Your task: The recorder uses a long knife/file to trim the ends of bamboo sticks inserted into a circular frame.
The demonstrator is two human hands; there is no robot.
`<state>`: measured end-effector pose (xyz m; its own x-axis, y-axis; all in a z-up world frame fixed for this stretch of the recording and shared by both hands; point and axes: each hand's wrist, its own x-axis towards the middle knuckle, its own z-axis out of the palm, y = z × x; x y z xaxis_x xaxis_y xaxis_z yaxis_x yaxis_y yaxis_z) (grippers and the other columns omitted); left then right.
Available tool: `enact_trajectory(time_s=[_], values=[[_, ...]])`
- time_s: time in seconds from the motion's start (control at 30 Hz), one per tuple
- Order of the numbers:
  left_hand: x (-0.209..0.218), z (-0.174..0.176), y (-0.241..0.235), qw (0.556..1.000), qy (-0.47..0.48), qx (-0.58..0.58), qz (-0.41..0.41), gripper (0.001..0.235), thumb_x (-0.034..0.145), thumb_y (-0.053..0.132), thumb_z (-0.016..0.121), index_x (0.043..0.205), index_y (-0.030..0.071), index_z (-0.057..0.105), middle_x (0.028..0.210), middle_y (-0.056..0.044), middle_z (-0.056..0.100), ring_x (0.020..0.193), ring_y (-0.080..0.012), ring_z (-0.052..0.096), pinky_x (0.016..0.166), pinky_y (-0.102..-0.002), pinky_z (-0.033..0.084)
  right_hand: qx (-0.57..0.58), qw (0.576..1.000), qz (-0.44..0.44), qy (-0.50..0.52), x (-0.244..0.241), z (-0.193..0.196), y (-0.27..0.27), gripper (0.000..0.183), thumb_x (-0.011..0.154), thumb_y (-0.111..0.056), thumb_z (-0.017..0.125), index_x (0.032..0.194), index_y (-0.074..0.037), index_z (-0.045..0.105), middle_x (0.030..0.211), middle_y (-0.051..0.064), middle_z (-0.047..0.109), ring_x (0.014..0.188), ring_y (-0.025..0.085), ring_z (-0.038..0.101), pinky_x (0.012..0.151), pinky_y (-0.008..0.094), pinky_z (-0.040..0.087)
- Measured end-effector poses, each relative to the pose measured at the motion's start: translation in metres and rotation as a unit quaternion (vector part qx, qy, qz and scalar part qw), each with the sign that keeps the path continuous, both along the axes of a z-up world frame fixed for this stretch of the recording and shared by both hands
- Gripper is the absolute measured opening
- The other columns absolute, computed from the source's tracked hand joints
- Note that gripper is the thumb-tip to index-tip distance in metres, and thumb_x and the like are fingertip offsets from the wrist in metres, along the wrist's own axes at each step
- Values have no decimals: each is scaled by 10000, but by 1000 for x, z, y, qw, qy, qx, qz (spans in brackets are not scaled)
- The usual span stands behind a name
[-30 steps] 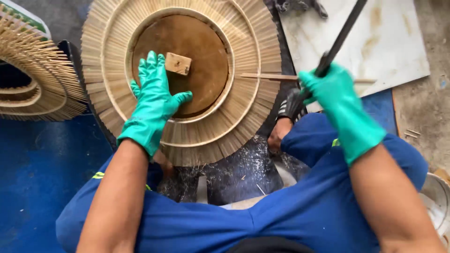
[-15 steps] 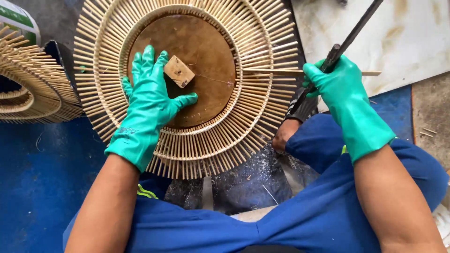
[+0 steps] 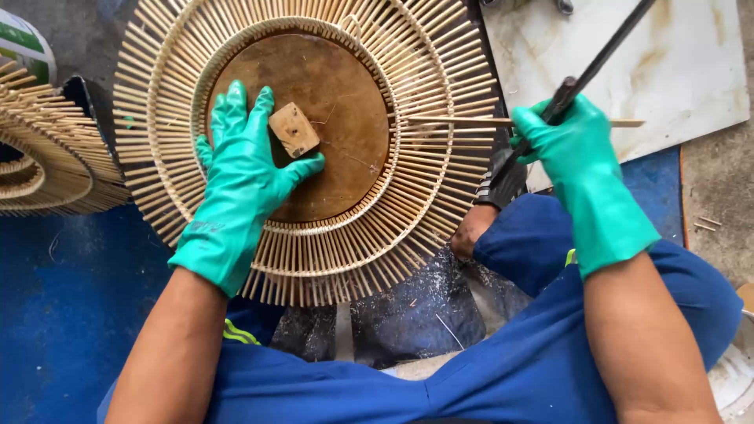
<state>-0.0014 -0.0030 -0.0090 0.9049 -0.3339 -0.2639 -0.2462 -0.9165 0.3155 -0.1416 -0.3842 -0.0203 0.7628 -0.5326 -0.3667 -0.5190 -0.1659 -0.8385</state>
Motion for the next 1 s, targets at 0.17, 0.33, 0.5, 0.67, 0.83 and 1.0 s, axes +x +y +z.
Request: enact_trajectory(time_s=[0.17, 0.33, 0.5, 0.67, 0.83, 1.0], values=[[3, 0, -5, 1000, 3, 6, 4, 1242, 582, 604, 928, 1581, 144, 351, 1674, -188, 163, 1541, -399, 105, 1190, -673, 94, -9, 1000, 19, 15, -1, 0, 8, 256, 965, -173, 789, 1040, 24, 645, 859, 88, 736, 723, 155, 726, 615, 285, 596], [0, 12, -7, 1000, 1, -1, -5, 1193, 665, 632, 881, 1609, 155, 330, 1694, -179, 140, 1561, -384, 71, 1159, -725, 55, -35, 998, -8, 44, -19, 61, 28, 453, 980, -226, 708, 1384, -122, 531, 794, 91, 698, 614, 182, 673, 498, 310, 516], [-24, -3, -15, 985, -154, 5, -80, 1084, 879, 570, 781, 1699, 99, 250, 1772, -169, 135, 1629, -366, 63, 1206, -703, 10, 232, 971, 54, 17, -93, 96, 61, 642, 962, -506, 496, 1444, -88, 572, 748, 36, 707, 433, 97, 529, 368, 243, 415], [-39, 24, -89, 980, -98, -47, -168, 1021, 848, 645, 711, 1631, 172, 257, 1707, -124, 143, 1573, -375, 56, 1162, -727, -57, 329, 942, 33, 66, -95, 87, 89, 632, 949, -440, 523, 1471, -84, 558, 727, 42, 708, 371, 88, 478, 326, 235, 346], [-35, 24, -121, 992, 6, 29, -123, 1001, 784, 639, 705, 1586, 225, 273, 1676, -59, 194, 1543, -405, 59, 1082, -803, -103, 358, 932, 54, 15, -84, 68, 81, 670, 972, -469, 489, 1469, -22, 535, 751, 29, 714, 380, 75, 486, 340, 216, 352], [-32, 19, -123, 992, -17, 32, -124, 1029, 802, 610, 709, 1596, 166, 229, 1672, -57, 195, 1522, -453, 65, 1015, -849, -120, 364, 928, 81, 0, -83, 61, 76, 748, 960, -540, 534, 1482, -5, 522, 747, 27, 688, 412, 68, 487, 354, 217, 365]])
